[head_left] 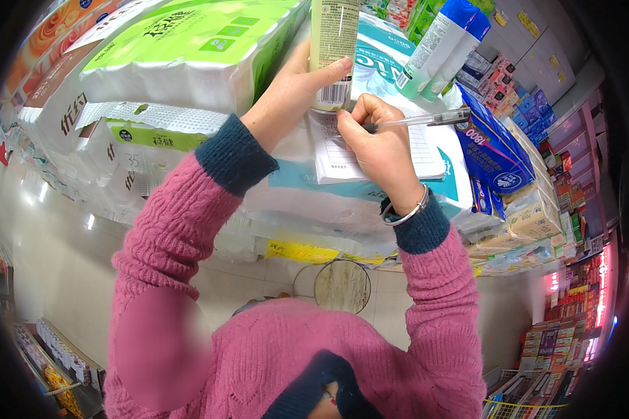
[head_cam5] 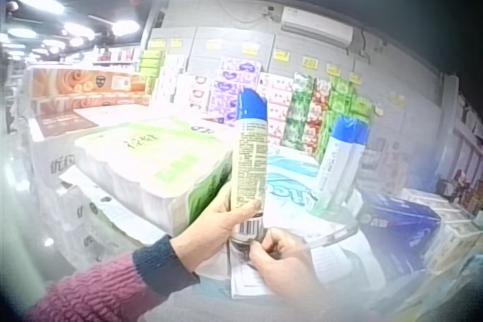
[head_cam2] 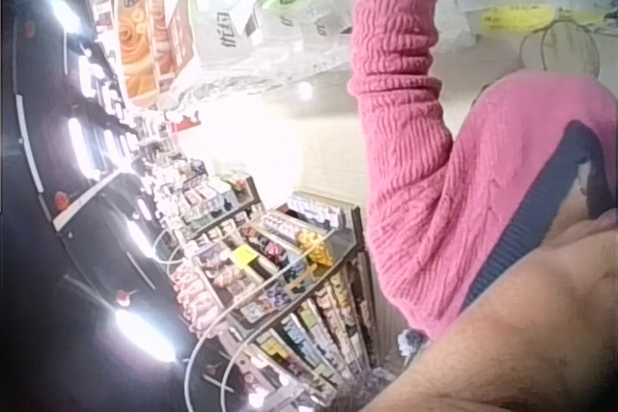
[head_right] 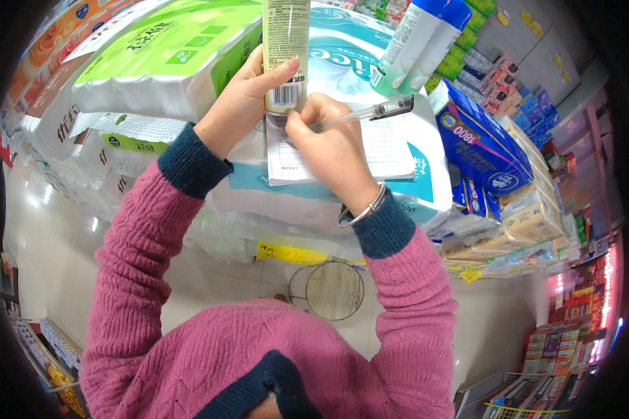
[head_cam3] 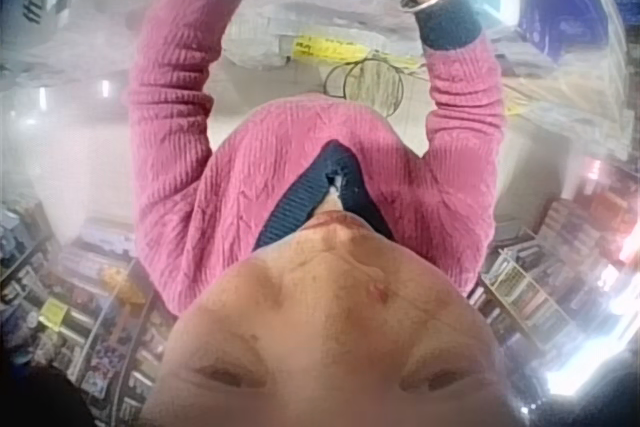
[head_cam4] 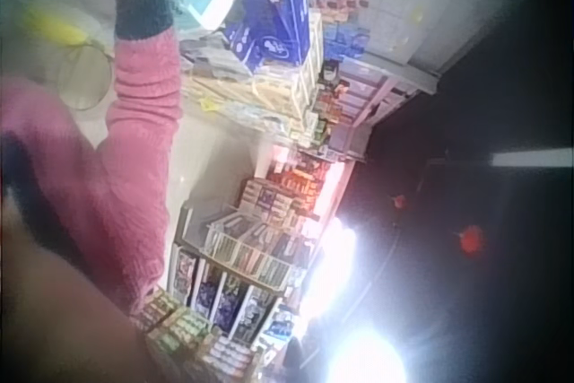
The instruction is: The person repeatedly picks cylindrical containers from a shelf, wipes them with a yellow cloth, and places them into a shopping cart. They also write on a piece of paper while holding a container. The task involves handling multiple identical items and organizing them in the cart.
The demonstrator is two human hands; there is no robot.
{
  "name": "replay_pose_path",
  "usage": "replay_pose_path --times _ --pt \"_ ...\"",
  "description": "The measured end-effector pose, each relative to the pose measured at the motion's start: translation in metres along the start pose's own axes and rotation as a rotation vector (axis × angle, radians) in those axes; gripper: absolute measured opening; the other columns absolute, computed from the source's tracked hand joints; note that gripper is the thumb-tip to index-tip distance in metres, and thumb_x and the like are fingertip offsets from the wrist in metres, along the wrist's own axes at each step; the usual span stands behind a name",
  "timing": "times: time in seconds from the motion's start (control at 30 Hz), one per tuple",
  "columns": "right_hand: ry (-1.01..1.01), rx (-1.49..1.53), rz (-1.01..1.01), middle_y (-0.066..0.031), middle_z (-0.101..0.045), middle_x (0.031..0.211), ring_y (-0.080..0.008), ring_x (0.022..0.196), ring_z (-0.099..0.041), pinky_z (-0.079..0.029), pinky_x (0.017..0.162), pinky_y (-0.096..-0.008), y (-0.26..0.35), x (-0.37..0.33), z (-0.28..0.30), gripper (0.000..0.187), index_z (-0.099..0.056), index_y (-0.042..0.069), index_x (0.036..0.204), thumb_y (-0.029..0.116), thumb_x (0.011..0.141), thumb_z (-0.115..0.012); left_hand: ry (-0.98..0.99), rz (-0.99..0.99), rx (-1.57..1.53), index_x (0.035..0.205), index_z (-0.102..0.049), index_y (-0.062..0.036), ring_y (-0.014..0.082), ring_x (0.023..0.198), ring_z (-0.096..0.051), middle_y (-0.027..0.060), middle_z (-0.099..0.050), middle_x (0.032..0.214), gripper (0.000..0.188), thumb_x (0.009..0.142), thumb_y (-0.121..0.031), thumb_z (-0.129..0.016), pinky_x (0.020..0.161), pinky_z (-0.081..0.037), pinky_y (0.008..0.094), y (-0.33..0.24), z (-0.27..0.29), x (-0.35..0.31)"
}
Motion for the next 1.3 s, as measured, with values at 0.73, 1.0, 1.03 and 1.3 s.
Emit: replay_pose_path --times 0.73,1.0,1.03,1.3 --pt "0.018 -0.014 0.092 0.0059 -0.051 0.064 -0.0015 0.059 -0.041 -0.034 0.053 -0.0209 0.0046 -0.0004 -0.0024 0.025 -0.05 0.006 0.07 0.008 0.089 -0.065 0.0 0.01 -0.008 0.139 -0.043 -0.0074 0.0109 0.109 -0.058 0.0037 -0.058 0.122 0.05 0.097 -0.026 -0.065 0.091 -0.051 0.0276 0.0016 0.0008 -0.0004" --pt "-0.016 0.068 0.046 0.0049 -0.053 0.061 -0.0018 0.057 -0.043 -0.035 0.051 -0.0213 -0.0027 0.0003 0.0015 0.027 -0.049 0.006 0.069 0.008 0.09 -0.065 0.004 0.002 -0.014 0.139 -0.043 -0.0079 0.0105 0.109 -0.058 0.0035 -0.059 0.122 0.05 0.098 -0.026 -0.064 0.091 -0.051 0.0273 -0.0005 -0.0008 -0.0013" --pt "-0.027 0.053 0.06 0.0047 -0.053 0.061 -0.002 0.057 -0.043 -0.035 0.051 -0.0214 -0.0019 -0.0001 0.0026 0.027 -0.049 0.006 0.069 0.009 0.09 -0.065 -0.001 0.006 -0.024 0.139 -0.043 -0.0081 0.0104 0.109 -0.058 0.0034 -0.059 0.122 0.05 0.098 -0.025 -0.064 0.091 -0.051 0.0273 0.0003 -0.0005 -0.0013" --pt "-0.046 -0.001 0.079 0.0044 -0.052 0.061 -0.0024 0.058 -0.043 -0.036 0.052 -0.0223 0.0003 -0.0012 0.0041 0.027 -0.049 0.006 0.069 0.01 0.09 -0.065 0.007 0.01 -0.016 0.14 -0.042 -0.0086 0.011 0.11 -0.059 0.0033 -0.058 0.123 0.051 0.097 -0.025 -0.065 0.091 -0.051 0.0287 0.0025 0.0013 0.0005"
Point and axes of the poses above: each hand's wrist, its own x-axis towards the middle knuckle, its own z-axis out of the back of the hand, y = z × x, the point moved 10 cm from there along x, towards the middle knuckle
